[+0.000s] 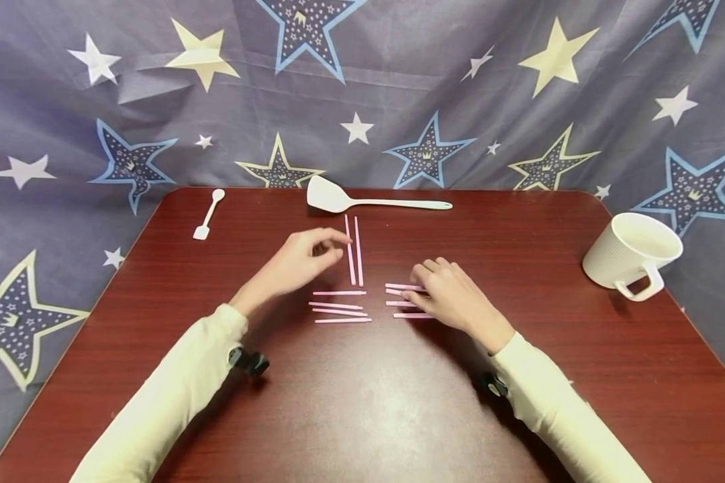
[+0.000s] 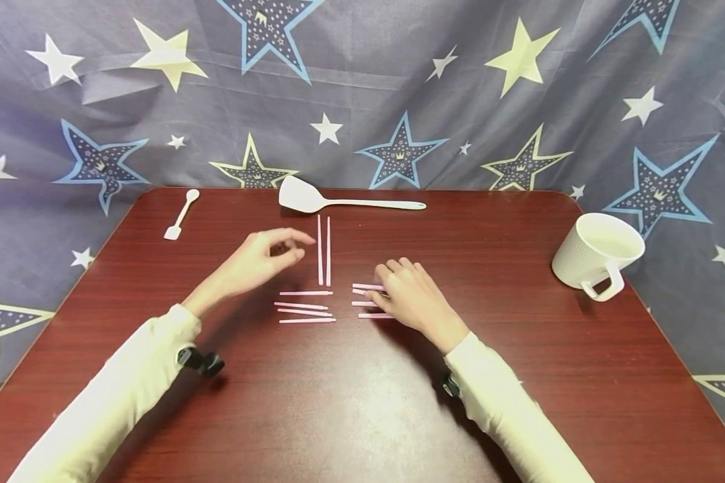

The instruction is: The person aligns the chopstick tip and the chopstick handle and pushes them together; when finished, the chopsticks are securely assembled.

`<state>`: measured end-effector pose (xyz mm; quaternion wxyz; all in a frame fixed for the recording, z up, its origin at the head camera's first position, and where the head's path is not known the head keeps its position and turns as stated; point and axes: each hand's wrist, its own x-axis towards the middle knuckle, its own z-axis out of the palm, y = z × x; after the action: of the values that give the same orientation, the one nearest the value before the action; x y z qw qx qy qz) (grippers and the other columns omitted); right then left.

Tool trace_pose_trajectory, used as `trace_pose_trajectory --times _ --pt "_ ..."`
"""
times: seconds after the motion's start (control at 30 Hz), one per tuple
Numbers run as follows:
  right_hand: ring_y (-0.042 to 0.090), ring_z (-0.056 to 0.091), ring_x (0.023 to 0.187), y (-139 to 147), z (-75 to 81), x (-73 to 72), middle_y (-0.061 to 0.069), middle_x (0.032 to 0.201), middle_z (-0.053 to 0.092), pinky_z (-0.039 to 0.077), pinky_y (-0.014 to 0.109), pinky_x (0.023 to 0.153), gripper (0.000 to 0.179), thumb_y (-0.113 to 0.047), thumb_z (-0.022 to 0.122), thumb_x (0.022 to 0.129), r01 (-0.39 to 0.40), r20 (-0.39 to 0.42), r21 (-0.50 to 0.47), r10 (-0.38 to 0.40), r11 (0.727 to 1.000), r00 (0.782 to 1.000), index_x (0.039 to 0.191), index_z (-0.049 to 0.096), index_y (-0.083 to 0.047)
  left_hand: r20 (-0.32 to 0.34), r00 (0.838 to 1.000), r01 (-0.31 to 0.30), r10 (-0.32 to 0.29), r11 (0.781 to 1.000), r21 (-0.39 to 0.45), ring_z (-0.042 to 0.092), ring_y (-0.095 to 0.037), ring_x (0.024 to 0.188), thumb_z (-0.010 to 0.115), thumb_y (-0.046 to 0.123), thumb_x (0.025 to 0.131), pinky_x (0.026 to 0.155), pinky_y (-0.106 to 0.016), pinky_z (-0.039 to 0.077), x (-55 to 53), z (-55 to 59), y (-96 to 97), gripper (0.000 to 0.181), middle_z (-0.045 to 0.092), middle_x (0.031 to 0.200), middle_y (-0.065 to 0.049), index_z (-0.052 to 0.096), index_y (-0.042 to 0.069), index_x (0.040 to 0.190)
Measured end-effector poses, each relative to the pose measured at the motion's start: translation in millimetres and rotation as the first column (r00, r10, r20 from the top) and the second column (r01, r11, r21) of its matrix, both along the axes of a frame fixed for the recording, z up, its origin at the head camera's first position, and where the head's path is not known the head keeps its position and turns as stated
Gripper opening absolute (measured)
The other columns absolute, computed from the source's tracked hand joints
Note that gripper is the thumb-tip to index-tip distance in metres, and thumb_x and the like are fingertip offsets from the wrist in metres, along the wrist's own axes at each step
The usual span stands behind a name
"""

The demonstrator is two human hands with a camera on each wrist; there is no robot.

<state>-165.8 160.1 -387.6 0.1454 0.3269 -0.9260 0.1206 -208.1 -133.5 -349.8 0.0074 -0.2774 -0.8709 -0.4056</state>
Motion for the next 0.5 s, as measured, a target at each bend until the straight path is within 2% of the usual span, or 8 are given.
trace_pose_trajectory --times 0.13,0.23,0.37,0.5 --pt "0.029 0.056 0.076 11.8 -3.3 8.9 0.005 0.08 0.059 0.045 0.043 0.065 0.027 -0.024 0.082 0.089 -0.023 -0.033 -0.017 0.023 1.0 0.999 0.086 0.062 -0.005 -0.006 1.0 -0.016 0.016 1.0 0.016 0.057 -0.018 0.082 0.07 0.008 0.095 0.076 -0.037 0.045 27.5 -14.9 -8.8 0.019 0.065 0.089 0.0 0.075 0.006 0.114" --pt "0.028 0.055 0.074 18.5 -5.6 15.4 0.004 0.079 0.058 0.045 0.042 0.065 0.026 -0.022 0.083 0.088 -0.043 -0.035 -0.04 0.041 0.998 0.999 0.087 0.063 -0.005 -0.006 1.0 -0.026 0.026 1.0 0.015 0.056 -0.017 0.081 0.073 0.008 0.093 0.074 -0.037 0.046 43.3 -27.7 -14.2 0.017 0.065 0.091 0.002 0.076 0.006 0.11" --pt "0.025 0.054 0.076 25.7 -8.0 23.3 0.003 0.081 0.059 0.046 0.042 0.068 0.023 -0.019 0.083 0.087 -0.051 0.0 -0.071 0.051 0.996 0.999 0.09 0.065 -0.005 -0.012 0.999 -0.036 0.036 0.999 0.011 0.058 -0.018 0.083 0.074 0.008 0.093 0.074 -0.036 0.047 57.2 -42.7 -19.0 0.016 0.064 0.093 0.003 0.076 0.008 0.109" --pt "0.024 0.057 0.079 31.2 -12.1 29.4 0.003 0.084 0.061 0.049 0.042 0.072 0.022 -0.019 0.083 0.087 -0.047 0.052 -0.105 0.052 0.993 0.997 0.093 0.067 -0.006 -0.026 0.999 -0.028 0.029 1.0 0.005 0.059 -0.019 0.088 0.075 0.009 0.094 0.076 -0.036 0.05 66.7 -54.6 -22.5 0.015 0.064 0.095 0.005 0.076 0.009 0.109"
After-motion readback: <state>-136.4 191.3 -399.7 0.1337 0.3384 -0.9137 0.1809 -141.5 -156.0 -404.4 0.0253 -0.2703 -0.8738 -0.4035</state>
